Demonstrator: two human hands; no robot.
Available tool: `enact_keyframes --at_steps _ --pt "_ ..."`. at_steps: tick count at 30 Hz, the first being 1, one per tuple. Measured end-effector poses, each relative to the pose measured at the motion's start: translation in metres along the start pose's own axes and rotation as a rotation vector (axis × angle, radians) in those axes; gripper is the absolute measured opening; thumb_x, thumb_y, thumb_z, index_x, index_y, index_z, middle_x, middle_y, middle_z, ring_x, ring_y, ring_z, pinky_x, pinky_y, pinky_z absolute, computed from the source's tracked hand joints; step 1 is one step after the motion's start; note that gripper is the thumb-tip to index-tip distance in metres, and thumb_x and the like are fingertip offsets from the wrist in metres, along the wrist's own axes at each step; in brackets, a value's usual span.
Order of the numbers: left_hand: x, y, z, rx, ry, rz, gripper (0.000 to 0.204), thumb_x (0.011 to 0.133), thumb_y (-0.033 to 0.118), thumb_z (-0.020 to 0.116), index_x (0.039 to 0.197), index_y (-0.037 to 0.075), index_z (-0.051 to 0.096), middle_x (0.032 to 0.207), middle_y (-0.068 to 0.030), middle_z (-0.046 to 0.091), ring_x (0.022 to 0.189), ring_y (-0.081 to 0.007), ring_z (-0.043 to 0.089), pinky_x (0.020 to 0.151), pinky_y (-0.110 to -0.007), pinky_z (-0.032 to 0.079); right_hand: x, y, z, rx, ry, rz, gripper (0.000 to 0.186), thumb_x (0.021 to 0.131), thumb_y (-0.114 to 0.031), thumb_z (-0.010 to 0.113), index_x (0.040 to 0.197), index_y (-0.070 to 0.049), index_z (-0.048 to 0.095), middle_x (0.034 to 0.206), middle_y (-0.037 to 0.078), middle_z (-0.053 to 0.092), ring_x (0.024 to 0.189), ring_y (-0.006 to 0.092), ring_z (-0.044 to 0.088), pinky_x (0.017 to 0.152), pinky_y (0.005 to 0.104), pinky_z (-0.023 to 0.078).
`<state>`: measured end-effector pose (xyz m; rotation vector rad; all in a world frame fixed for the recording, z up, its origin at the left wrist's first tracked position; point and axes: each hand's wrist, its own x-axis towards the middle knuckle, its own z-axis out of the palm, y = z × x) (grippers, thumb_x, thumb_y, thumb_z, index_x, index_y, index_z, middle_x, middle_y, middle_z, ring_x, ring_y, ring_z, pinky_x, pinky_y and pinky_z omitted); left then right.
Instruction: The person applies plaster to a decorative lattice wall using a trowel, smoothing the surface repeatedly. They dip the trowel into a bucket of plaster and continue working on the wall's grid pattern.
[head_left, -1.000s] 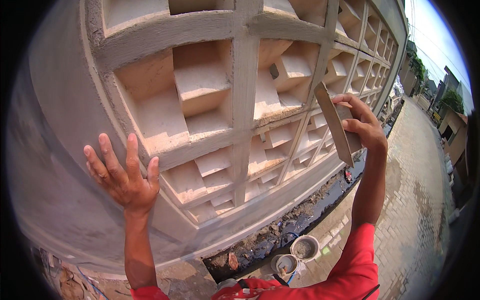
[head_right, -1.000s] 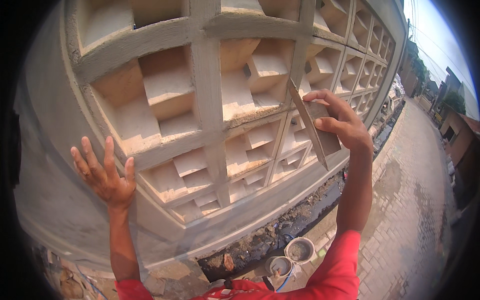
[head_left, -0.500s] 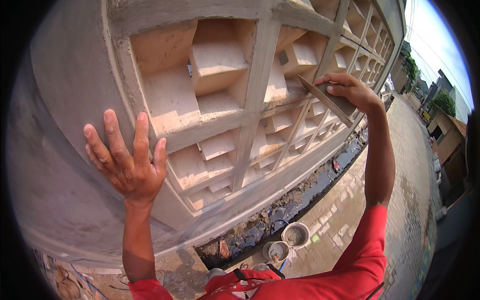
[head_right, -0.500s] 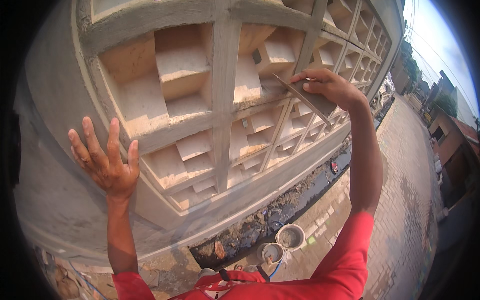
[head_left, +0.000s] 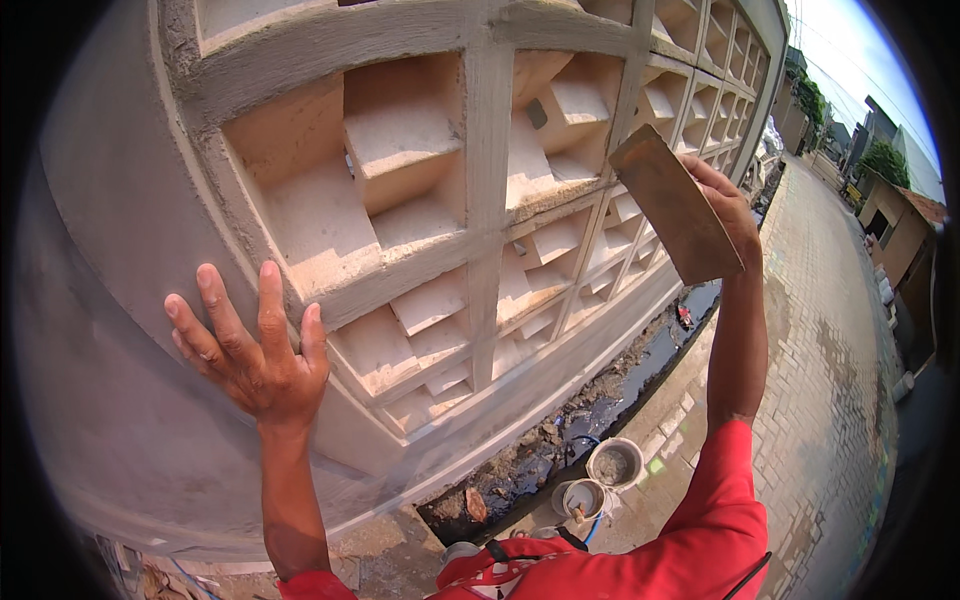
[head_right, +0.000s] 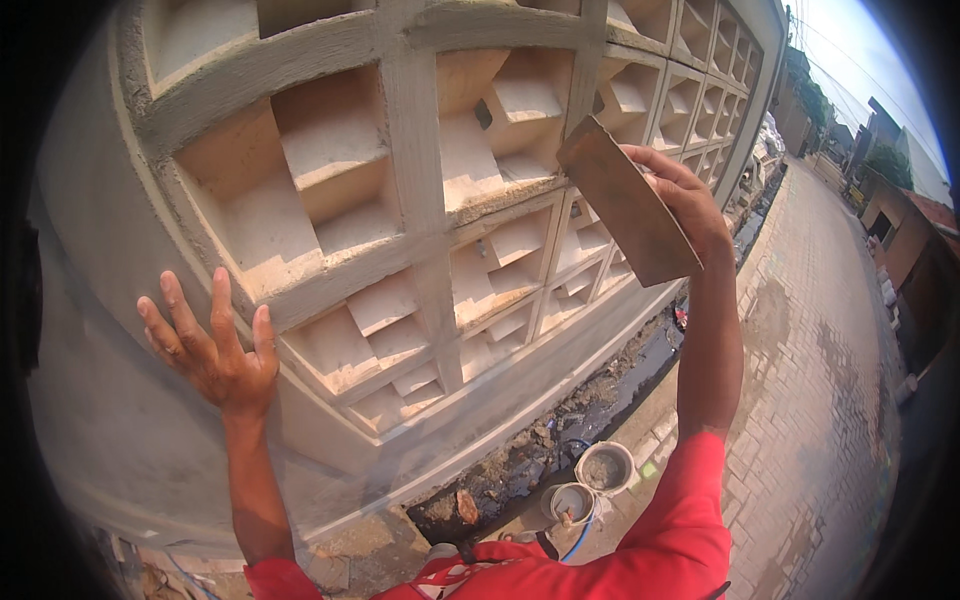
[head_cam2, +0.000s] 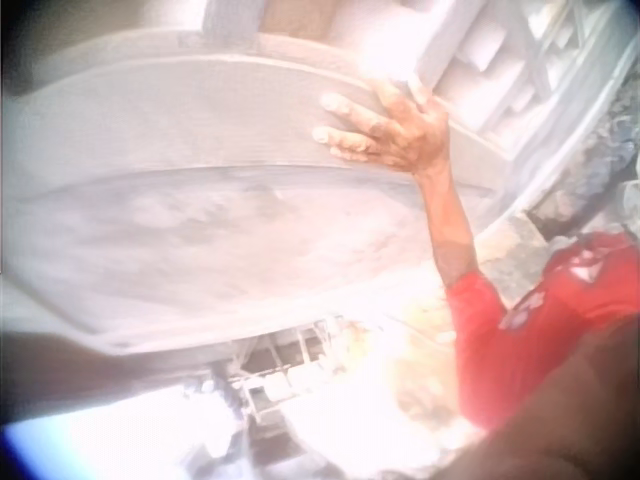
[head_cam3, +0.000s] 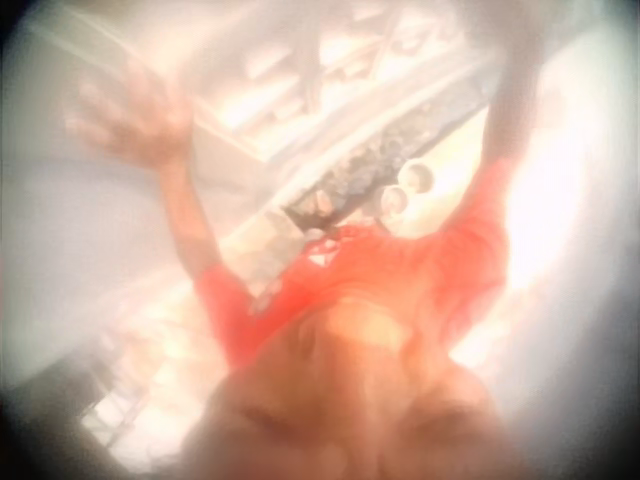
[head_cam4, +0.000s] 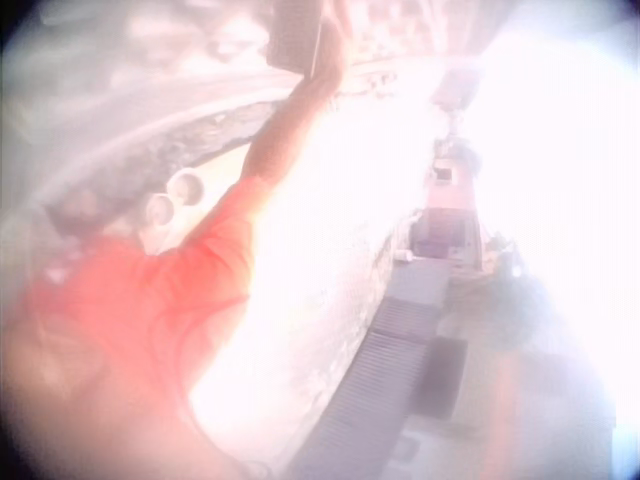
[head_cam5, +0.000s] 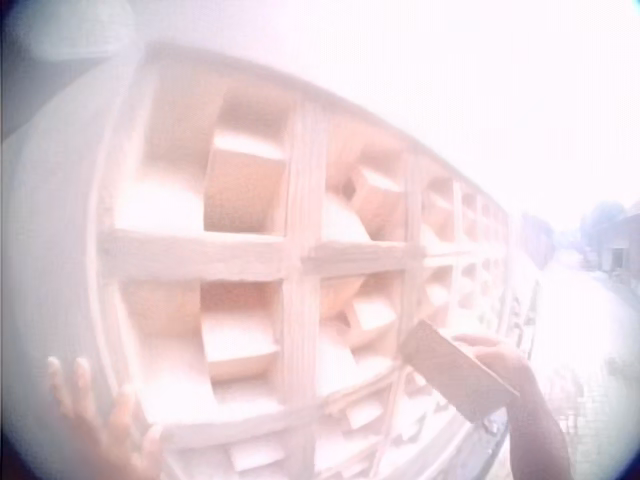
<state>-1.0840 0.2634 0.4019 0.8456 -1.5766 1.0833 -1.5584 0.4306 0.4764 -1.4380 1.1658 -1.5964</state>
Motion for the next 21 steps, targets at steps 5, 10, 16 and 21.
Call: enact_keyframes --at_steps 5,10,16,21 --pt "0.0 -0.001 -0.002 0.006 -0.023 0.025 0.054 0.082 0.033 0.072 0.134 0.021 0.061 0.159 -0.0147 0.032 0.149 -0.0429 0.018 0.119 -0.059 0.02 -0.014 0.055 -0.007 0.05 -0.002 -0.149 0.078 0.088 -0.021 0.076 0.15 0.004 0.036 0.136 0.014 0.057 0.118 0.0182 0.059 0.1 0.0317 0.049" --pt "0.001 -0.004 -0.004 0.044 -0.024 0.046 0.054 0.082 0.033 0.072 0.133 0.019 0.062 0.158 -0.0155 0.032 0.149 -0.0441 0.018 0.119 -0.059 0.021 0.005 0.08 0.011 -0.157 0.055 -0.254 0.07 0.093 -0.018 0.071 0.15 0.004 0.036 0.141 0.014 0.053 0.124 0.0182 0.053 0.105 0.0325 0.043" --pt "0.004 -0.001 -0.004 0.056 -0.015 0.054 0.055 0.085 0.032 0.069 0.138 0.02 0.057 0.16 -0.0147 0.03 0.149 -0.0432 0.018 0.119 -0.058 0.021 0.022 0.082 0.026 -0.441 0.188 -0.406 0.056 0.092 -0.004 0.062 0.146 -0.005 0.049 0.125 0.011 0.061 0.114 0.018 0.057 0.101 0.0326 0.044" --pt "0.005 0.001 -0.006 0.059 -0.017 0.06 0.057 0.085 0.031 0.068 0.14 0.019 0.056 0.16 -0.0149 0.029 0.149 -0.0432 0.018 0.119 -0.058 0.021 0.034 0.077 0.042 -0.833 0.351 -0.42 0.057 0.088 -0.004 0.062 0.143 -0.008 0.051 0.105 0.016 0.059 0.099 0.0322 0.06 0.09 0.0389 0.048"
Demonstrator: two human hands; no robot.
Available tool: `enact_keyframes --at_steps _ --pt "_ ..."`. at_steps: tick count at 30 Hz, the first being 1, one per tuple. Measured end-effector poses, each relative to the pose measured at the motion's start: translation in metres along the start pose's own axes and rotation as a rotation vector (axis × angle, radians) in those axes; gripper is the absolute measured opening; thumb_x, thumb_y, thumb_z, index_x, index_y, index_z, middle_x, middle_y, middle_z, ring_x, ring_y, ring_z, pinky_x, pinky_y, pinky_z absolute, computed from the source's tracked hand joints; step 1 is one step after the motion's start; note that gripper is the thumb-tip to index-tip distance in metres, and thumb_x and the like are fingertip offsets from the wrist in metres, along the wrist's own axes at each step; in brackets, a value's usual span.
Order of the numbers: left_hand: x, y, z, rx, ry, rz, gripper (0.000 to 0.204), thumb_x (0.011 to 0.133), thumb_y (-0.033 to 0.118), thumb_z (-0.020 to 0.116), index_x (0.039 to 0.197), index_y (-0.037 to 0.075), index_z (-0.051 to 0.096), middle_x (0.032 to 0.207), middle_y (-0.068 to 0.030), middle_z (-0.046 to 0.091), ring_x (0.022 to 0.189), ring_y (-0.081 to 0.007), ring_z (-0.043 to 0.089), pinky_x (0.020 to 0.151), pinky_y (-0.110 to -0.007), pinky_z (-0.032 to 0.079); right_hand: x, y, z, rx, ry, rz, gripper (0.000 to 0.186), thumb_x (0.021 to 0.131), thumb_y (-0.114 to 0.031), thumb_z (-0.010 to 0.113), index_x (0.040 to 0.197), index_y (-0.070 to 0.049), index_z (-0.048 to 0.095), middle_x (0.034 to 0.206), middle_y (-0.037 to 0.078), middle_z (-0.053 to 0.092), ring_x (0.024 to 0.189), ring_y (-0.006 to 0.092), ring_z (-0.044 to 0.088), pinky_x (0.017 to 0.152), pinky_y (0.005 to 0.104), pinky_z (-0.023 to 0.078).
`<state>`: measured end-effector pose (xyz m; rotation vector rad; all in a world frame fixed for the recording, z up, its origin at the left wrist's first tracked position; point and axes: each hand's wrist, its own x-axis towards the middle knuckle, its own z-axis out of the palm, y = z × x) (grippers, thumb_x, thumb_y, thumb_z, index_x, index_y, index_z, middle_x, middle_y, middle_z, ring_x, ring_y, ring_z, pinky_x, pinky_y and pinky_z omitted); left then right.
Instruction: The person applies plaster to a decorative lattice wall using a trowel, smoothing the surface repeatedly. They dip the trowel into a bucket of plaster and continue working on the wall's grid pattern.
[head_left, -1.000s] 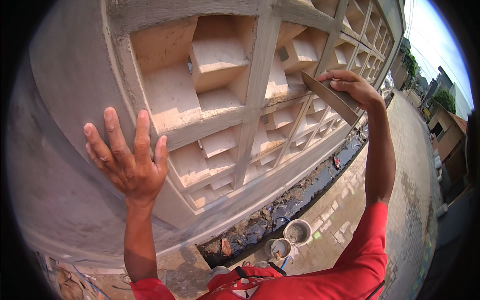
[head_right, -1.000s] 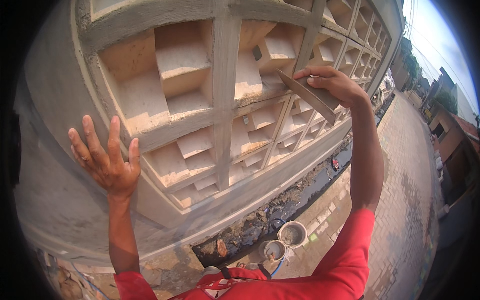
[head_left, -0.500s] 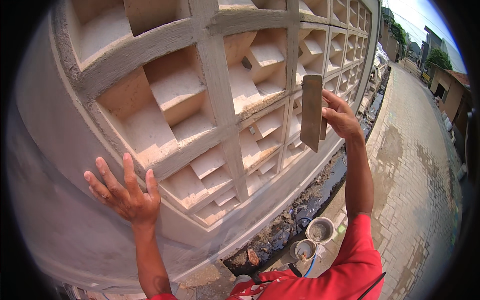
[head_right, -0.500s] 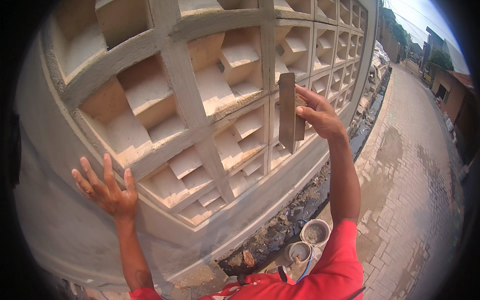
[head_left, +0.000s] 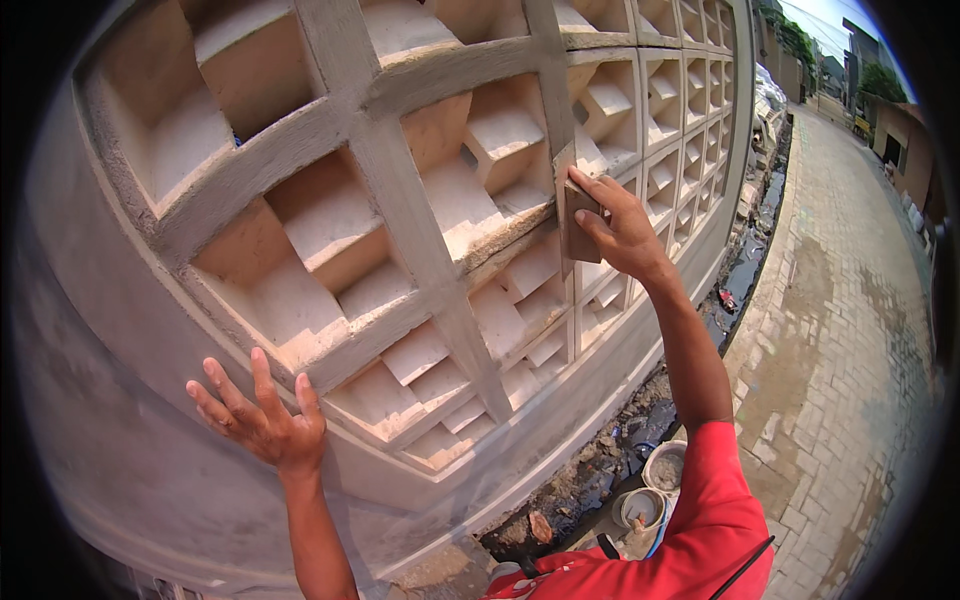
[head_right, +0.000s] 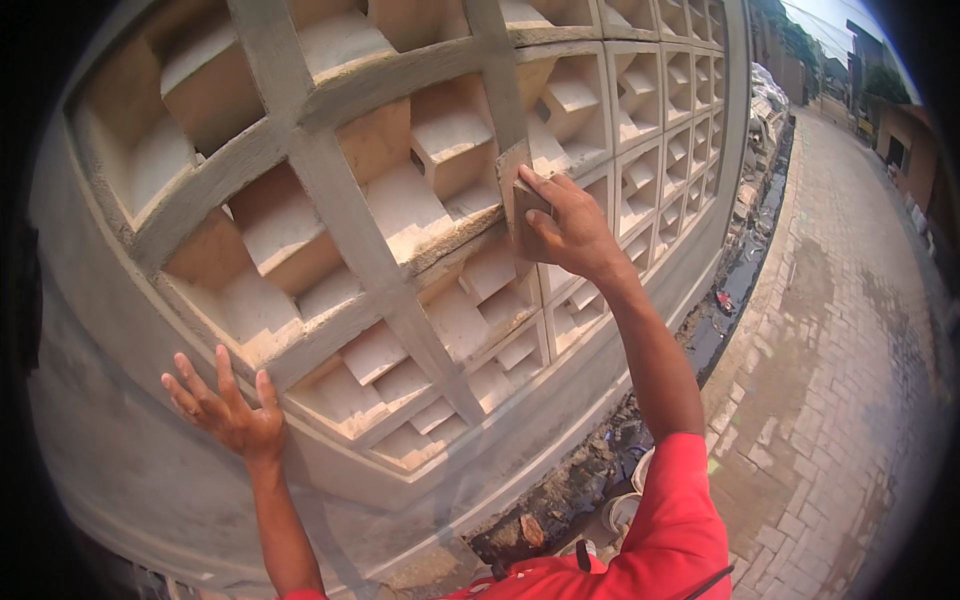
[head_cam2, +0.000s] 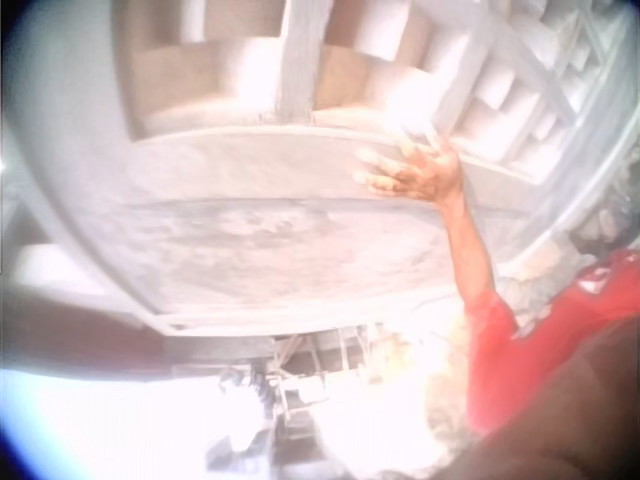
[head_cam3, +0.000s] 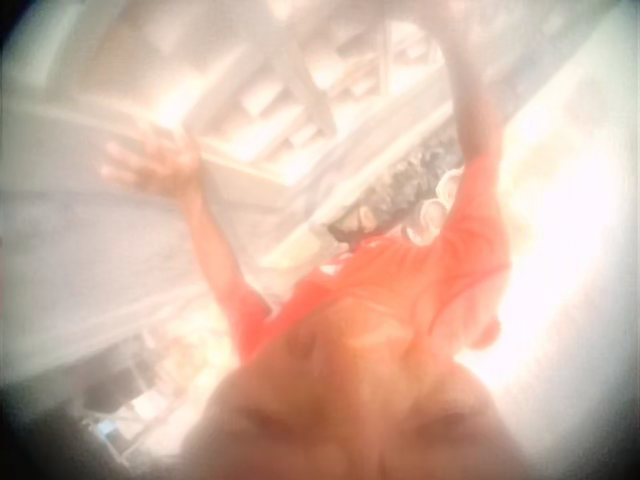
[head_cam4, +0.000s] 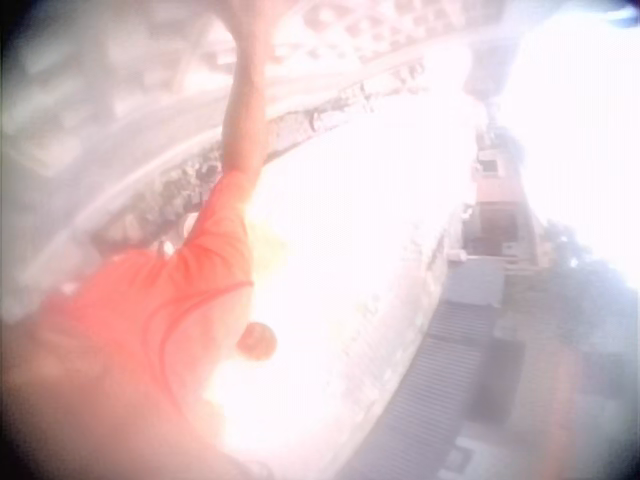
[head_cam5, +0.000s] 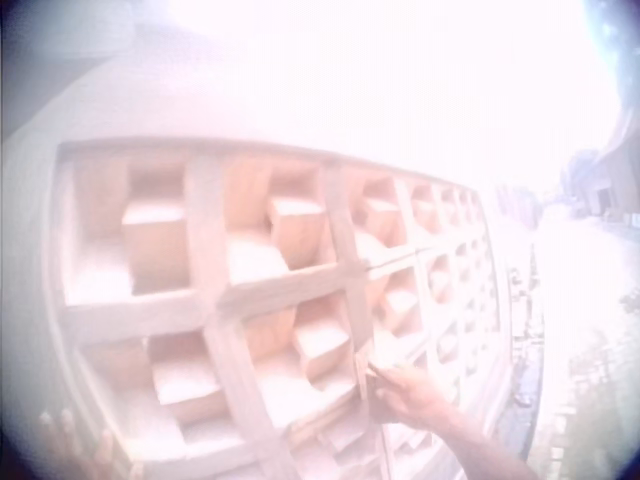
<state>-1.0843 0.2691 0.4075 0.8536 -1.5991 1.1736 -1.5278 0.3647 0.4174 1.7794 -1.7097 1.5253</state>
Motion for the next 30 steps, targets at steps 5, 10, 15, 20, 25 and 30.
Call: enact_keyframes --at_steps 5,10,15,20,25,30 --pt "0.001 0.002 0.001 0.01 0.006 0.003 0.059 0.086 0.029 0.067 0.142 0.02 0.053 0.16 -0.0155 0.028 0.149 -0.0435 0.018 0.119 -0.058 0.021 -0.024 0.002 0.027 -0.161 0.084 -0.023 0.058 0.084 -0.004 0.062 0.142 -0.009 0.053 0.096 0.017 0.054 0.092 0.0365 0.058 0.083 0.0445 0.048" --pt "0.0 0.0 0.001 0.026 0.007 0.014 0.058 0.087 0.029 0.067 0.142 0.019 0.052 0.16 -0.0155 0.028 0.149 -0.0439 0.019 0.119 -0.058 0.021 -0.048 0.011 0.016 -0.166 0.022 0.024 0.059 0.084 -0.004 0.062 0.142 -0.008 0.052 0.094 0.016 0.054 0.085 0.0347 0.06 0.078 0.0438 0.049" --pt "0.001 0.002 0.002 0.027 0.008 0.025 0.057 0.087 0.03 0.067 0.141 0.019 0.053 0.161 -0.0151 0.027 0.149 -0.0434 0.018 0.119 -0.058 0.021 0.016 -0.003 -0.013 -0.232 0.132 -0.01 0.057 0.085 -0.009 0.06 0.141 -0.007 0.052 0.097 0.017 0.056 0.086 0.0335 0.061 0.079 0.0431 0.051" --pt "0.0 0.001 0.002 0.072 0.003 0.025 0.056 0.088 0.032 0.066 0.141 0.019 0.053 0.161 -0.0147 0.026 0.149 -0.0419 0.018 0.119 -0.058 0.021 -0.019 0.013 0.03 -0.335 0.103 0.016 0.061 0.083 -0.009 0.06 0.144 -0.01 0.051 0.095 0.016 0.053 0.084 0.0334 0.059 0.079 0.0439 0.05" --pt "-0.002 0.002 0.005 0.076 0.007 0.033 0.057 0.088 0.032 0.066 0.141 0.019 0.053 0.161 -0.0141 0.026 0.149 -0.0409 0.018 0.119 -0.057 0.02 -0.044 0.013 0.017 -0.259 0.049 0.028 0.06 0.083 -0.009 0.061 0.143 -0.013 0.054 0.091 0.015 0.053 0.081 0.0323 0.059 0.076 0.0429 0.05" --pt "-0.002 -0.001 0.001 0.08 0.005 0.033 0.057 0.087 0.032 0.067 0.141 0.019 0.053 0.161 -0.0141 0.026 0.149 -0.0409 0.018 0.119 -0.056 0.02 0.022 -0.001 -0.007 -0.311 0.226 -0.023 0.055 0.084 -0.012 0.061 0.139 -0.015 0.056 0.096 0.016 0.057 0.085 0.035 0.062 0.078 0.0455 0.052"
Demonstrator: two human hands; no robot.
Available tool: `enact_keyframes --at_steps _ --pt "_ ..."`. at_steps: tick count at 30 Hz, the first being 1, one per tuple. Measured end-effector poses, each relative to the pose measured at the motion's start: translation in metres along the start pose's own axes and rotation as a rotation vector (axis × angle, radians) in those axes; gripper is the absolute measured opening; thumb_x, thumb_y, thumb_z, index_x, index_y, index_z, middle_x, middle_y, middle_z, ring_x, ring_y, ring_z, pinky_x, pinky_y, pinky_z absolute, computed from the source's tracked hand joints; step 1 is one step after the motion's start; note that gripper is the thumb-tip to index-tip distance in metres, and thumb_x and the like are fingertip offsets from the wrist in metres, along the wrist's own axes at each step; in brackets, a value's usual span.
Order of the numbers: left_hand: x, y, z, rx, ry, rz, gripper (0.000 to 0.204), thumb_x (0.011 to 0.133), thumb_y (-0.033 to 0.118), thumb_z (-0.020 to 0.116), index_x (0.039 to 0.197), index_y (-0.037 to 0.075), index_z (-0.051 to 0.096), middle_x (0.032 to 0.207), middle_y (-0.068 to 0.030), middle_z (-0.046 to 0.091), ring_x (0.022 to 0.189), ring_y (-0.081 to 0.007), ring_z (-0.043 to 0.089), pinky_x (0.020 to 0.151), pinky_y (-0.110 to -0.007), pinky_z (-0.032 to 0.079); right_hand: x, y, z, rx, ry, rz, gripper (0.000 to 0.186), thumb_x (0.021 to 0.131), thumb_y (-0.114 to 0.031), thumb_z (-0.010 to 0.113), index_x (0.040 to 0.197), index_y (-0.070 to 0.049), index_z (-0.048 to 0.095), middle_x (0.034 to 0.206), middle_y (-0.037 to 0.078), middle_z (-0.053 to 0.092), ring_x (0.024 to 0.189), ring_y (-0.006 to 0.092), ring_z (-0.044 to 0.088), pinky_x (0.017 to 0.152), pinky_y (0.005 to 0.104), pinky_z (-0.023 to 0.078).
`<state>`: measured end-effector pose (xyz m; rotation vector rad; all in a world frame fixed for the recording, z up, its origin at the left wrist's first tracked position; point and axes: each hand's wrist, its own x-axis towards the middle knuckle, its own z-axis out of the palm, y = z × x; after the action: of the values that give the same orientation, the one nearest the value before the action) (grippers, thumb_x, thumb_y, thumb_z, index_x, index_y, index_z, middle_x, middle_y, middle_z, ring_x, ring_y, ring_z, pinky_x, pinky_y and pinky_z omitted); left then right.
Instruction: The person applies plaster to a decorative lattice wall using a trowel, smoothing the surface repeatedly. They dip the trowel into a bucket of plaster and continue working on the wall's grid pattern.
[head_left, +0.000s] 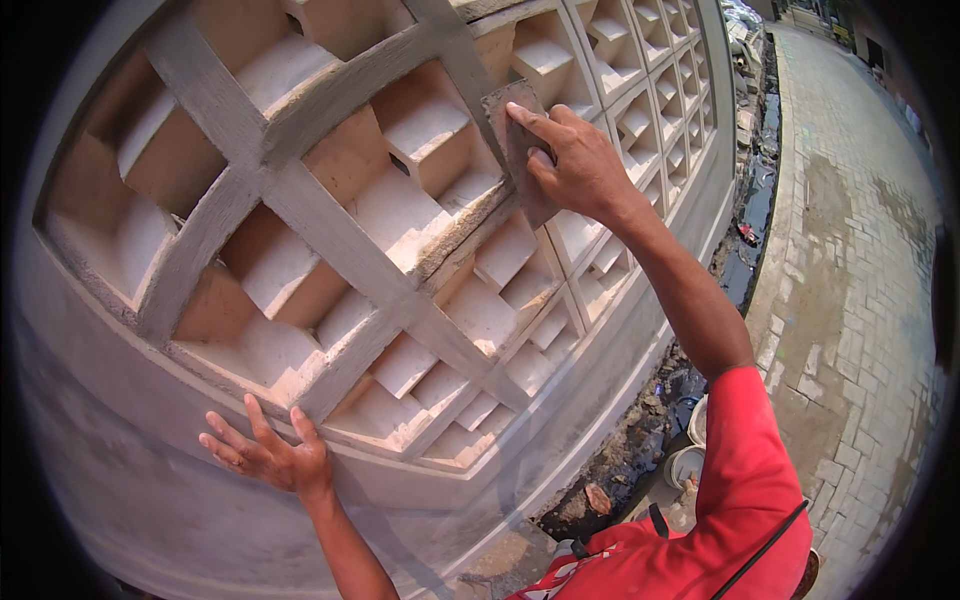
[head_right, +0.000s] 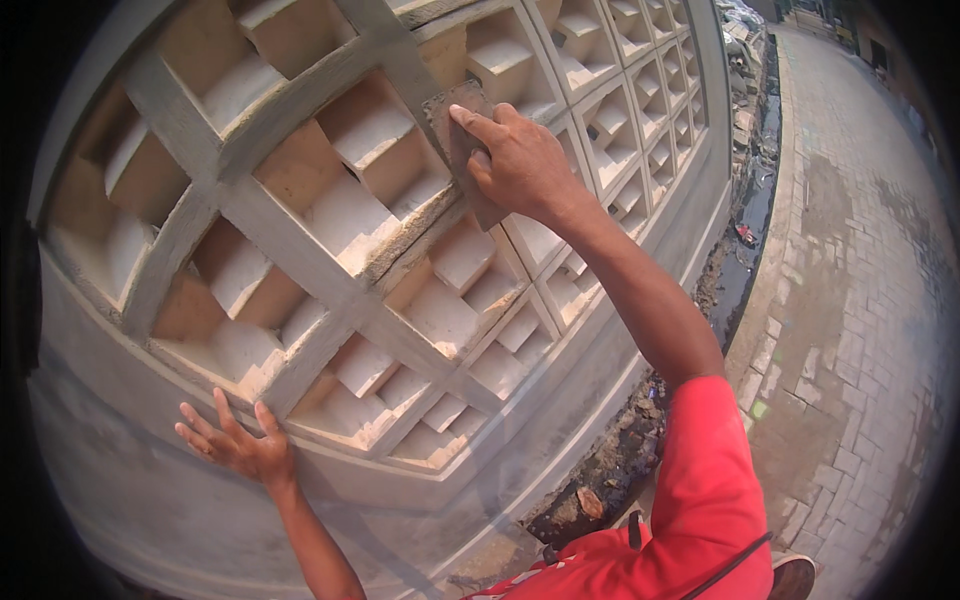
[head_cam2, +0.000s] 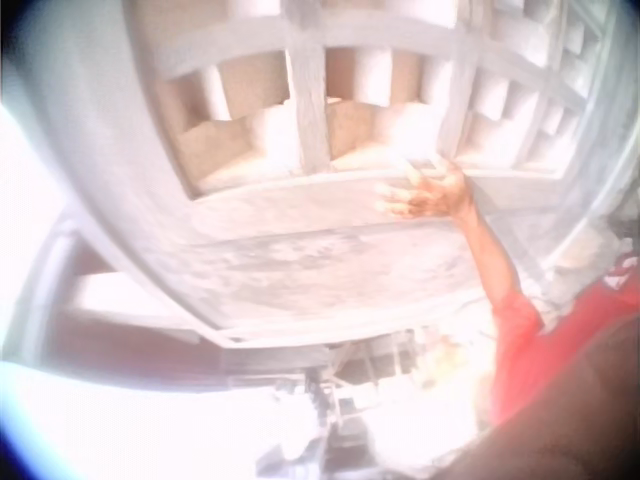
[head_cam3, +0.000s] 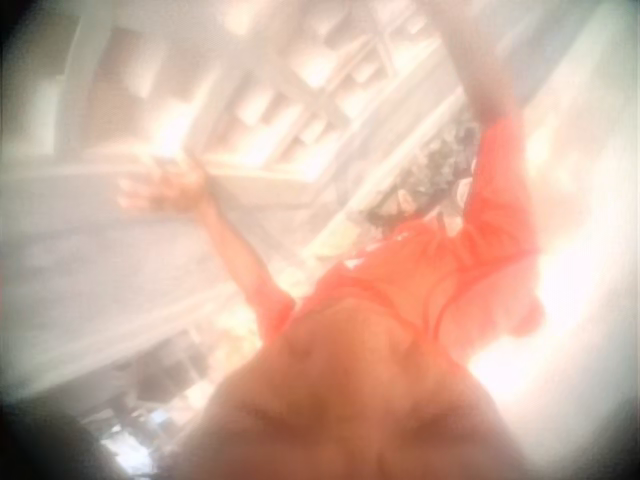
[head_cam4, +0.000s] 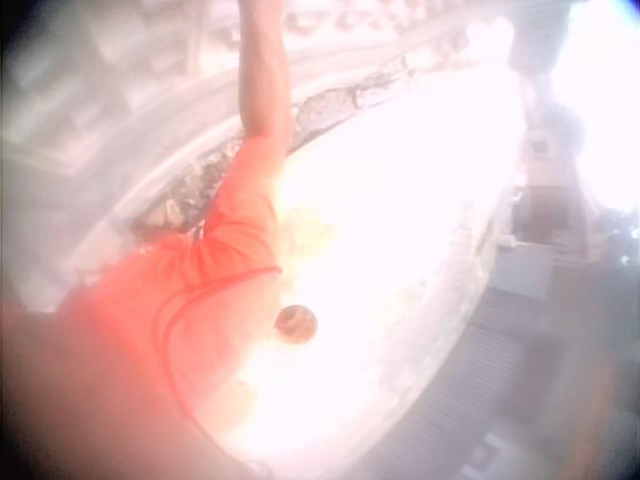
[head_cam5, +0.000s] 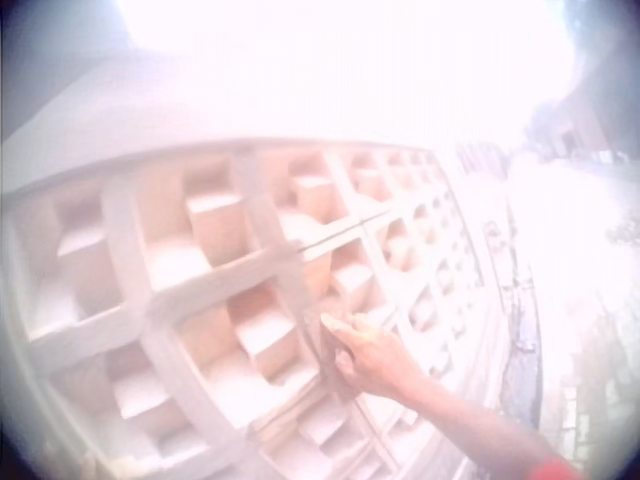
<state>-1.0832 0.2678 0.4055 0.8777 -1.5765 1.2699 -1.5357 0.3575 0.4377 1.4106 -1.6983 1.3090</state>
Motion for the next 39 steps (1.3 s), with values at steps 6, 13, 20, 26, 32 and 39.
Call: enact_keyframes --at_steps 6,13,20,26,32,39 --pt "-0.001 0.006 0.003 -0.001 -0.02 -0.024 0.058 0.087 0.031 0.067 0.141 0.019 0.052 0.161 -0.0148 0.026 0.15 -0.0409 0.017 0.12 -0.057 0.019 -0.07 0.016 0.027 -0.013 -0.145 0.021 0.06 0.083 -0.007 0.06 0.141 -0.02 0.056 0.088 0.014 0.052 0.076 0.0325 0.059 0.072 0.0435 0.051" --pt "0.001 0.001 0.0 0.003 -0.002 -0.012 0.058 0.087 0.031 0.067 0.142 0.02 0.052 0.161 -0.0149 0.027 0.149 -0.0413 0.018 0.119 -0.057 0.02 0.002 -0.003 -0.024 0.053 -0.018 -0.001 0.053 0.084 -0.013 0.059 0.137 -0.018 0.06 0.095 0.016 0.059 0.084 0.0347 0.063 0.079 0.0457 0.053" --pt "0.003 0.003 -0.002 -0.003 0.007 -0.02 0.056 0.087 0.031 0.066 0.14 0.02 0.053 0.16 -0.0152 0.028 0.149 -0.042 0.02 0.119 -0.057 0.022 0.023 -0.004 0.005 -0.046 -0.028 -0.055 0.052 0.085 -0.013 0.057 0.137 -0.018 0.059 0.094 0.016 0.056 0.084 0.0362 0.062 0.077 0.0457 0.053" --pt "0.001 0.006 0.0 -0.005 0.009 -0.028 0.054 0.088 0.033 0.064 0.14 0.02 0.054 0.159 -0.0154 0.03 0.148 -0.0425 0.022 0.119 -0.057 0.023 -0.056 0.019 0.004 -0.016 -0.242 0.019 0.06 0.081 -0.008 0.06 0.14 -0.018 0.057 0.091 0.014 0.054 0.08 0.0322 0.061 0.075 0.043 0.052" --pt "0.004 0.003 -0.001 -0.021 0.024 -0.024 0.054 0.088 0.032 0.065 0.139 0.019 0.054 0.159 -0.0153 0.03 0.148 -0.0426 0.022 0.119 -0.057 0.024 0.064 -0.008 -0.029 -0.002 0.09 -0.195 0.054 0.084 -0.012 0.058 0.138 -0.015 0.059 0.091 0.016 0.058 0.085 0.0339 0.062 0.08 0.045 0.051" --pt "0.002 0.005 -0.001 -0.028 0.007 -0.027 0.055 0.087 0.031 0.065 0.14 0.019 0.054 0.16 -0.0149 0.029 0.149 -0.0418 0.02 0.119 -0.057 0.022 -0.006 -0.001 0.011 0.012 -0.091 0.004 0.053 0.084 -0.01 0.057 0.137 -0.015 0.06 0.091 0.017 0.055 0.086 0.0359 0.062 0.081 0.046 0.051"
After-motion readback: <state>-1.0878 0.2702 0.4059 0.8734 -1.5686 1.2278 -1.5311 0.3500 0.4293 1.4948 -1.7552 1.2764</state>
